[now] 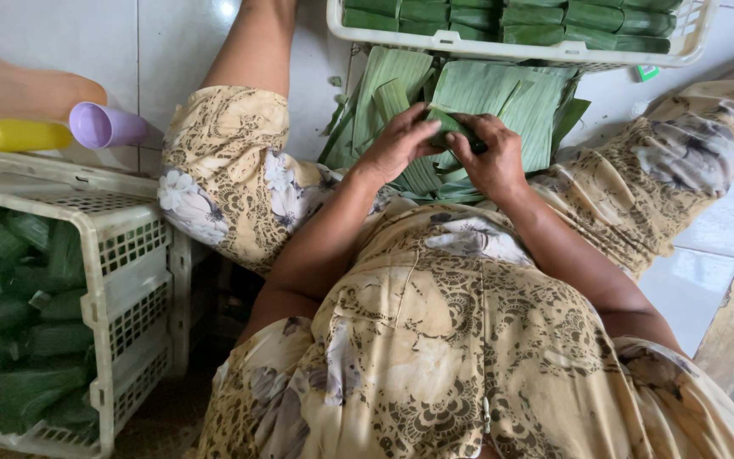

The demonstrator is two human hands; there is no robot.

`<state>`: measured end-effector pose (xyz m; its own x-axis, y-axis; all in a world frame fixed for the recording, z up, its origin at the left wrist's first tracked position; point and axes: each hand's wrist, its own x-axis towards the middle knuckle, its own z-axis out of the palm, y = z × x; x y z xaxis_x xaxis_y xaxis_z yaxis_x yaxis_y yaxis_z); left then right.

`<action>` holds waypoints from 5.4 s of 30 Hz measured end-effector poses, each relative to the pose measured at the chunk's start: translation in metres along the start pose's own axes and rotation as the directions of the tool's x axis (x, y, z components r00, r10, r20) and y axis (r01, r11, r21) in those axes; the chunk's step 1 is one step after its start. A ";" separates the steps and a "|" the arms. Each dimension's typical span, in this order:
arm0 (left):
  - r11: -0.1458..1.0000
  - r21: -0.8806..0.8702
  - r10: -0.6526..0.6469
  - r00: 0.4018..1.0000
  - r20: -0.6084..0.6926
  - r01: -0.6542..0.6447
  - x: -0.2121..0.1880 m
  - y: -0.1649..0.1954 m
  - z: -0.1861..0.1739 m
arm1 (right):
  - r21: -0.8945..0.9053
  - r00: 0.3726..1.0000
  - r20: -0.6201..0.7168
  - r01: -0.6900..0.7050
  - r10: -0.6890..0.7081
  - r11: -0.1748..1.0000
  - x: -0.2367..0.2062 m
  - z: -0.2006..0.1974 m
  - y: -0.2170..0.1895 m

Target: The person sits on the floor and folds cut banana leaf pieces into small open containers, creasing and shaping each piece by hand. They use a small stapler to staple the side seam of each folded leaf container and place finished containers into a plastic crate.

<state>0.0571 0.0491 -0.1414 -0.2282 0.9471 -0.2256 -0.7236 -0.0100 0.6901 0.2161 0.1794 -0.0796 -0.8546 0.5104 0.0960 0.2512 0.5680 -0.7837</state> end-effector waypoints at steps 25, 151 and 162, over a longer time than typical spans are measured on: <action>0.078 0.969 0.634 0.738 -0.230 0.234 0.070 0.008 0.014 | 0.590 0.873 0.263 -0.483 0.411 0.647 -0.003 -0.045 0.109; 0.175 0.948 0.551 0.824 0.130 -0.267 -0.025 -0.003 0.079 | 0.357 0.984 0.043 -0.176 0.172 0.917 -0.028 -0.026 0.011; 0.978 0.186 -0.097 0.995 0.004 0.095 -0.004 -0.009 0.056 | 0.747 0.954 0.108 -0.263 0.278 0.611 -0.037 -0.027 0.024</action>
<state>0.1008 0.0630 -0.1084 -0.1543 0.9449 -0.2888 -0.6081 0.1396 0.7815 0.2657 0.1919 -0.0853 -0.7950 0.5752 -0.1926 0.0387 -0.2688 -0.9624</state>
